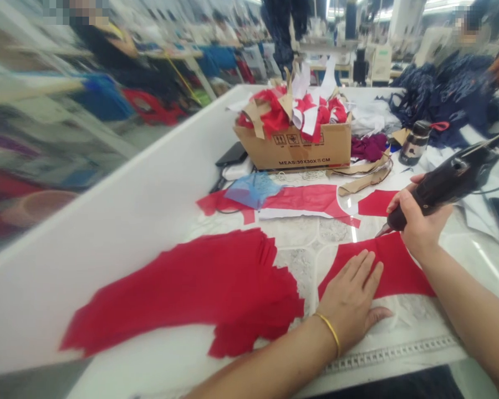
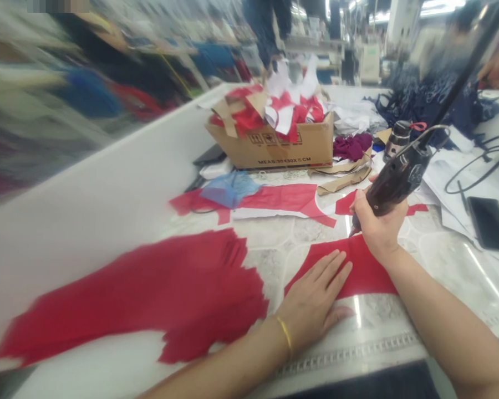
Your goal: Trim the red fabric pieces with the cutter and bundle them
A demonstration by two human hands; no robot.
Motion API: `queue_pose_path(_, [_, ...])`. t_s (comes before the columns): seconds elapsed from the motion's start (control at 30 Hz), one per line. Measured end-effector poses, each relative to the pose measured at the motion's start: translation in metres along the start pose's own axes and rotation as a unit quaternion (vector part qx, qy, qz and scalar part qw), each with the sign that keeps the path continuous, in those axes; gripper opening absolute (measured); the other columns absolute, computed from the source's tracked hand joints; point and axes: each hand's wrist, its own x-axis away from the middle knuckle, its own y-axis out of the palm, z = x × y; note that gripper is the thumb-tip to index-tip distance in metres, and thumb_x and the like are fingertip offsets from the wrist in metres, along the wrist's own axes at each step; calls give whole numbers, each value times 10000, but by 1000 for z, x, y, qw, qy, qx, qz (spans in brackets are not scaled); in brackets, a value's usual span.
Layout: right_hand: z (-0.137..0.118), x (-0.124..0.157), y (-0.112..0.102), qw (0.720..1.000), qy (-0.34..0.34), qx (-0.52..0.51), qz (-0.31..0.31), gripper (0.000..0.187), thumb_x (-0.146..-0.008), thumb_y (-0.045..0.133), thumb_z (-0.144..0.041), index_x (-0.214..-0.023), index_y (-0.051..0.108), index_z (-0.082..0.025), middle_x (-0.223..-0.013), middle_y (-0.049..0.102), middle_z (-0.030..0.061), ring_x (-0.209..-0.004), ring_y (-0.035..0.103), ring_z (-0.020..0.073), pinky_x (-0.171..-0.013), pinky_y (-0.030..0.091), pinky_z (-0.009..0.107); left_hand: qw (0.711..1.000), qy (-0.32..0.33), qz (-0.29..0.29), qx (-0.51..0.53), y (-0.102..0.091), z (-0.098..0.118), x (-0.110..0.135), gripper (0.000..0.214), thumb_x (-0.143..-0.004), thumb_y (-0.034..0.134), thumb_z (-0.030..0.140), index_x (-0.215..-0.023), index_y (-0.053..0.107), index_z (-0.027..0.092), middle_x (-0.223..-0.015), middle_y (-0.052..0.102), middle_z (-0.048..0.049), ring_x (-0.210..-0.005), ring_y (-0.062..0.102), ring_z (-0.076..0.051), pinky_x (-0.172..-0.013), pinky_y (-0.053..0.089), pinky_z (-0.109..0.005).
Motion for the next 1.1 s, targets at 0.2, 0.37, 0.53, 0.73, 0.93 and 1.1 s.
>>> queue_pose_path(0.2, [3,4,3,999,15,-22,-18,258,-838,680,-299,-945,471,-192,-642,596,-47,-534,605,139,-539,526,291,1000,1,8,-3,-2,0,-1,755,-959,233,647,-1335,533,65,-1389,541,-191,-1296,513,-330,-1058,445,-414])
queue_pose_path(0.37, [3,7,7,1000,24,-3,-2,244,-821,684,-298,-912,488,-185,-613,591,-43,-511,596,142,-524,511,290,1000,2,0,-5,-3,0,-1,749,-958,251,645,-1343,525,64,-1384,545,-192,-1297,512,-332,-1052,454,-416])
queue_pose_path(0.53, [0,4,3,1000,10,12,-4,249,-816,672,-302,-950,489,-197,-624,599,-46,-532,613,148,-559,526,302,1000,3,-6,5,-1,0,0,713,-967,288,617,-1369,497,67,-1409,521,-195,-1332,479,-332,-1072,440,-430])
queue_pose_path(0.73, [1,-8,-14,999,-7,23,26,293,-800,687,-290,-994,487,-199,-606,584,-63,-497,593,144,-524,512,299,1000,11,22,15,-5,2,1,654,-985,315,552,-1354,503,45,-1357,561,-204,-1305,504,-325,-1060,452,-431])
queue_pose_path(0.93, [7,-9,-16,999,0,23,45,265,-777,692,-293,-924,495,-193,-572,570,-66,-478,590,145,-486,511,290,999,1,36,36,-9,3,-2,463,-1003,343,328,-1320,519,40,-1264,618,-194,-1204,580,-286,-1030,494,-419])
queue_pose_path(1.1, [4,-10,-15,999,-6,14,50,242,-767,699,-275,-897,514,-186,-575,554,-64,-467,575,140,-486,506,292,996,-1,57,75,-10,-4,-4,384,-969,385,202,-1283,538,43,-1222,640,-181,-1166,602,-270,-1015,528,-417])
